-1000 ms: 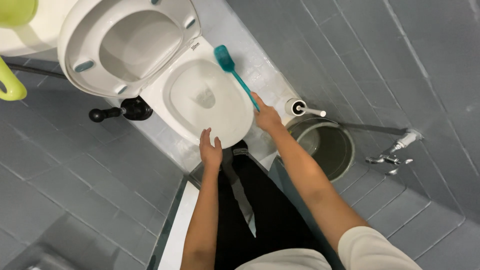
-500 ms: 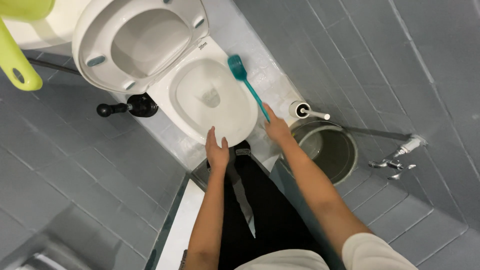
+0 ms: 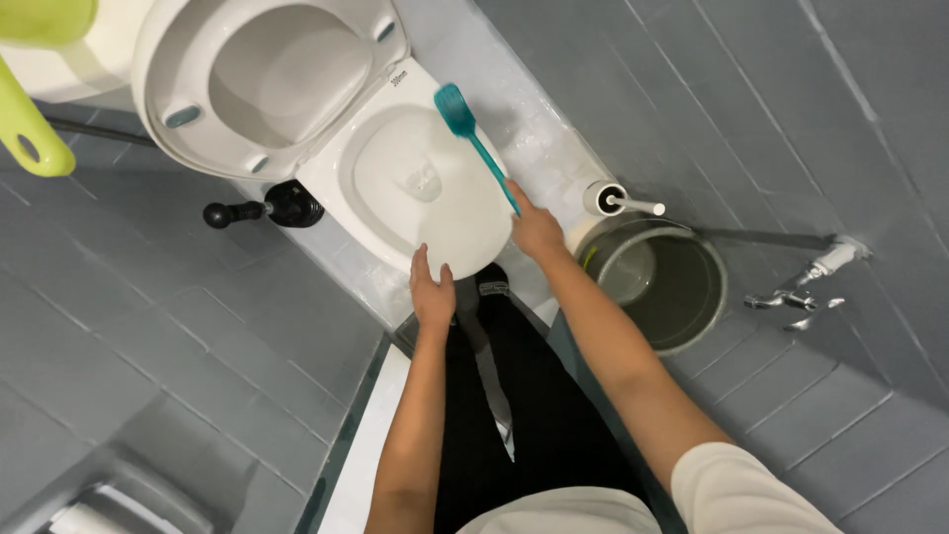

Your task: Cleaning a toilet bowl using a brush and water.

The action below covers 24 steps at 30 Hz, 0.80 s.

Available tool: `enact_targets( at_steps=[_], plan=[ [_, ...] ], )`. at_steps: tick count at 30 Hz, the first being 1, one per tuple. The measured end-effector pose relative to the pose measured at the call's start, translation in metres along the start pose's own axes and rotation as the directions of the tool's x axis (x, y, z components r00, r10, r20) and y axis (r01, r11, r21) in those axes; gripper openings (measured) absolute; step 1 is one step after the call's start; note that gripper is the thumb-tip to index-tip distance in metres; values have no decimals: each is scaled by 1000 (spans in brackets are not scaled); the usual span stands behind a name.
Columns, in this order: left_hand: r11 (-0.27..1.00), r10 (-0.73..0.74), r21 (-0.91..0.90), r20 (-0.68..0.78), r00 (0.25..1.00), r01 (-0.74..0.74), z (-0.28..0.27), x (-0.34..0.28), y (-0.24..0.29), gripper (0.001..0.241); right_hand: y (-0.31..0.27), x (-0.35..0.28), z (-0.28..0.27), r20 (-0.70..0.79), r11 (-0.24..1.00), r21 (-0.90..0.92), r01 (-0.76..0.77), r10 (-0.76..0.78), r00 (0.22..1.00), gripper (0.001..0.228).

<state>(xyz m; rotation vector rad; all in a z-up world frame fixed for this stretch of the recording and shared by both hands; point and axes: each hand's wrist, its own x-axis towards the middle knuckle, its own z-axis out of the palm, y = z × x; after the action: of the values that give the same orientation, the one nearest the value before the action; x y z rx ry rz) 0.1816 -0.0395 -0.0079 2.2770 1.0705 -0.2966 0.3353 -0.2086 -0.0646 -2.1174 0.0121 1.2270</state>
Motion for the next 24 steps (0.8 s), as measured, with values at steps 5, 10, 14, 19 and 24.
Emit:
enact_targets(
  at_steps=[5,10,14,19,24],
  plan=[
    [1000,26,18,-3,1000,-25,8,-4,-1,60,32,-37,-5,49,998,-55,-39,42,998,65],
    [999,26,42,6,1000,-26,11,-8,14,58,17,-27,-20,58,999,-38,27,-24,998,65],
    [997,31,73,37,999,-33,26,-13,17,59,15,-3,-20,12,993,-79,82,-82,997,61],
    [996,40,78,109,993,-49,44,-25,25,58,54,-24,-38,42,991,-128,37,-32,999,64],
    [984,154,80,44,987,-157,67,-20,11,60,119,-77,-62,135,990,-142,15,4,991,63]
  ],
)
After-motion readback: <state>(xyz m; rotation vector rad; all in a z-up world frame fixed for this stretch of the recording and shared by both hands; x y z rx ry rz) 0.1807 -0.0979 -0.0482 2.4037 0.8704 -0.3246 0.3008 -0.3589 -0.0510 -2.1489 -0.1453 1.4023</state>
